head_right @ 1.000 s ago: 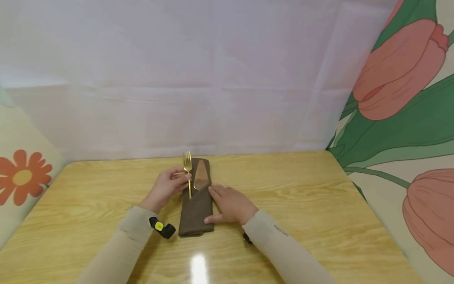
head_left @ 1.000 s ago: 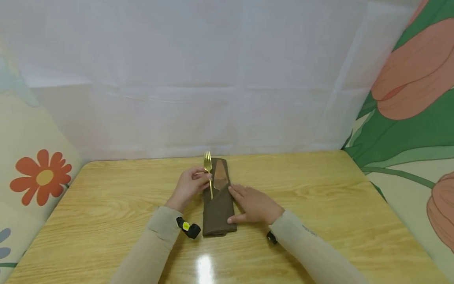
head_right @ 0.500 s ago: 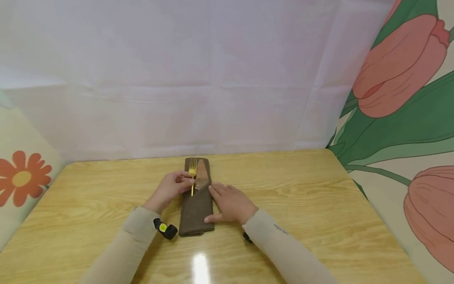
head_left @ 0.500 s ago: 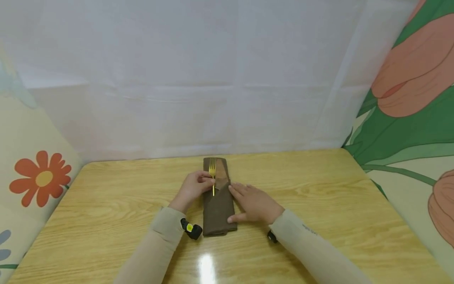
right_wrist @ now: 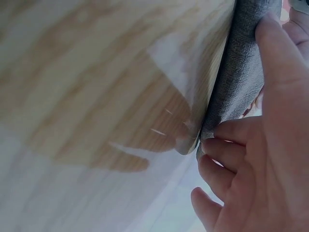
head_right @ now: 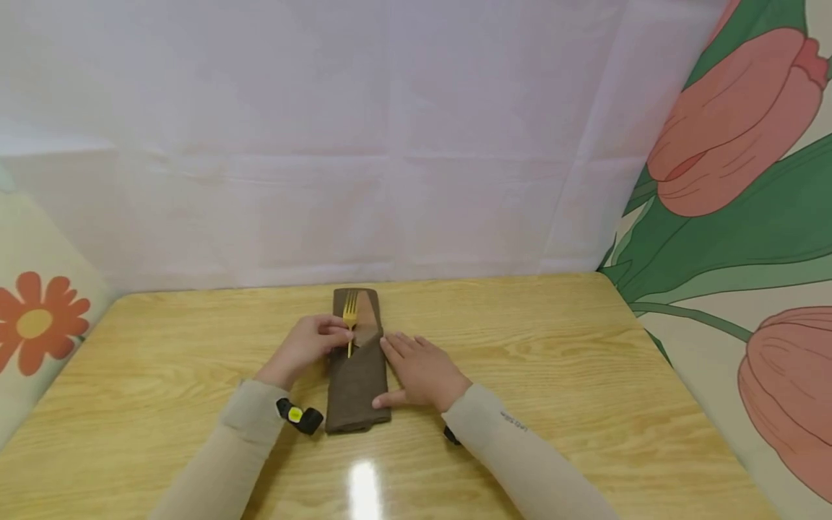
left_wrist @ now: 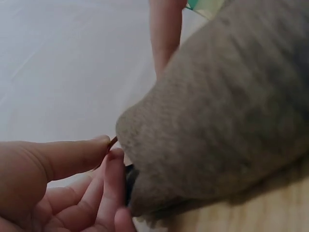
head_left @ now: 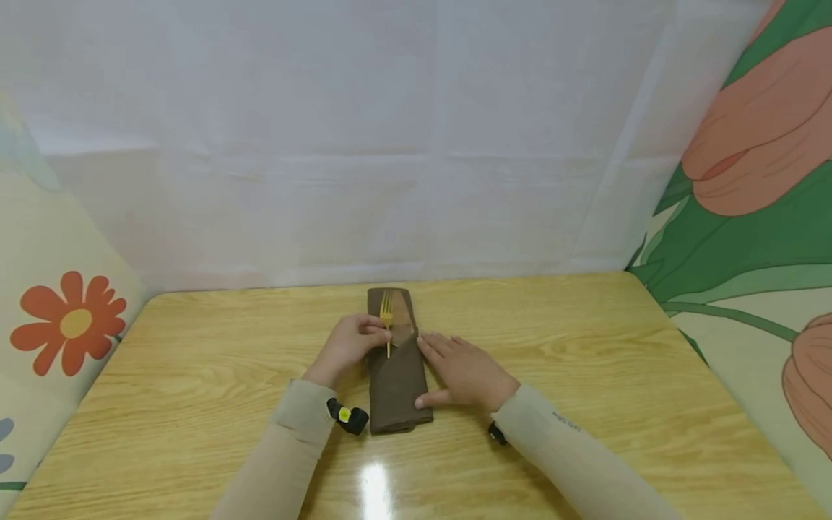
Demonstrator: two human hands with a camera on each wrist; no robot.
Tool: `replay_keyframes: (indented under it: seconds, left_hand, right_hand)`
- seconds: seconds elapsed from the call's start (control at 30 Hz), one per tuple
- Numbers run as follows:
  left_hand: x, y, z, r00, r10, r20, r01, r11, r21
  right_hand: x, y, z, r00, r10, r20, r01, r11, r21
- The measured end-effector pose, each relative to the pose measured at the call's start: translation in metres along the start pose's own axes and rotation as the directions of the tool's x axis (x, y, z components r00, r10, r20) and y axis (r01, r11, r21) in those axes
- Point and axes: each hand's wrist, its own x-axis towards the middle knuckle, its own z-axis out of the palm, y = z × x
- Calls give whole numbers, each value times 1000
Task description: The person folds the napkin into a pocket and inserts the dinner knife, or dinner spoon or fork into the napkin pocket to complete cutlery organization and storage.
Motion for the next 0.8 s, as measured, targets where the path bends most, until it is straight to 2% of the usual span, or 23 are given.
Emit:
replay_keyframes:
  seconds: [0.07, 0.23, 0.4, 0.8]
  left_hand:
    - [0, -1, -1, 1000, -2, -18, 2, 1000, 24]
    - [-1, -7, -3, 999, -28, -31, 27, 999, -34]
    - [-1, -11, -3, 999, -44, -8, 43, 996, -72]
    - [2, -15, -3, 998, -64, 12, 64, 997, -47]
  right_hand:
    - [0, 0, 1, 1000, -2, -4, 2, 1000, -7]
    - [1, 1, 3, 1000, -6, -1, 6, 1000, -4]
    - [1, 2, 5, 1000, -5, 7, 5, 1000, -7]
    - [1, 0, 1, 1000, -3, 8, 3, 1000, 13]
